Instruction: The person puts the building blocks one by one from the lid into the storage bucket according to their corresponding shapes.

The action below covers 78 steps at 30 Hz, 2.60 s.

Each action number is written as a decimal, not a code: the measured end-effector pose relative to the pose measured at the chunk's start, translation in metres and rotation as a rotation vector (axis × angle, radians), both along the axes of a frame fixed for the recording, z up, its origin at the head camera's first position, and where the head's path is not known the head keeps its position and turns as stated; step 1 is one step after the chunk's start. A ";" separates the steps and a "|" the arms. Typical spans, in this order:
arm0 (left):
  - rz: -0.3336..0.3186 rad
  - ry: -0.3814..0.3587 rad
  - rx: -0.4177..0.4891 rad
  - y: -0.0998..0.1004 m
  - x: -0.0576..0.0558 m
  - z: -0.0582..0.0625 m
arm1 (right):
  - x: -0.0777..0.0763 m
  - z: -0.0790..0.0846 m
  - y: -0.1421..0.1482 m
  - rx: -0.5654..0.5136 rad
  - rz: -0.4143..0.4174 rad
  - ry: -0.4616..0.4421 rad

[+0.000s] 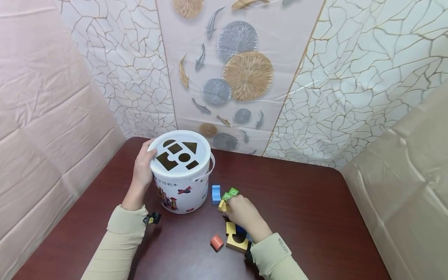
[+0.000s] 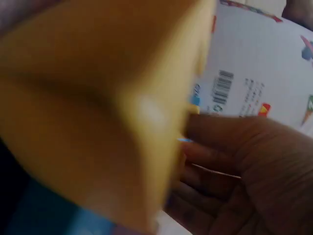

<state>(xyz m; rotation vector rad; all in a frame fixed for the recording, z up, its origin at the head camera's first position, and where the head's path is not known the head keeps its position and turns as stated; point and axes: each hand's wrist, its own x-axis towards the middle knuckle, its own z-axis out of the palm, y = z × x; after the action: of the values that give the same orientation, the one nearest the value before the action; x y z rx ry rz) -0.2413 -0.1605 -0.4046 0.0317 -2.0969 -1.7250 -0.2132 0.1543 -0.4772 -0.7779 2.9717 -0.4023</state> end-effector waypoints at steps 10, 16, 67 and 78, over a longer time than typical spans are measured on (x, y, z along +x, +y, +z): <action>0.002 0.013 -0.011 -0.001 -0.001 -0.003 | 0.006 -0.008 -0.010 0.108 0.020 0.142; 0.001 0.014 -0.016 -0.001 0.000 -0.001 | 0.008 -0.010 -0.011 0.132 0.017 0.172; -0.042 -0.007 0.014 -0.001 0.000 -0.004 | -0.035 0.132 -0.152 -0.316 0.209 0.385; -0.032 0.010 0.012 -0.001 -0.004 -0.004 | -0.040 0.137 -0.149 -0.272 0.265 0.296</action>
<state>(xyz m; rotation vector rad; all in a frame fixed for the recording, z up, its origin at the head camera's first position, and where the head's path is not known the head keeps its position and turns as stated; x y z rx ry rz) -0.2454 -0.1611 -0.4088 -0.0070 -2.0914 -1.7528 -0.2528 0.0055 -0.3397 -1.3492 3.0476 -0.7434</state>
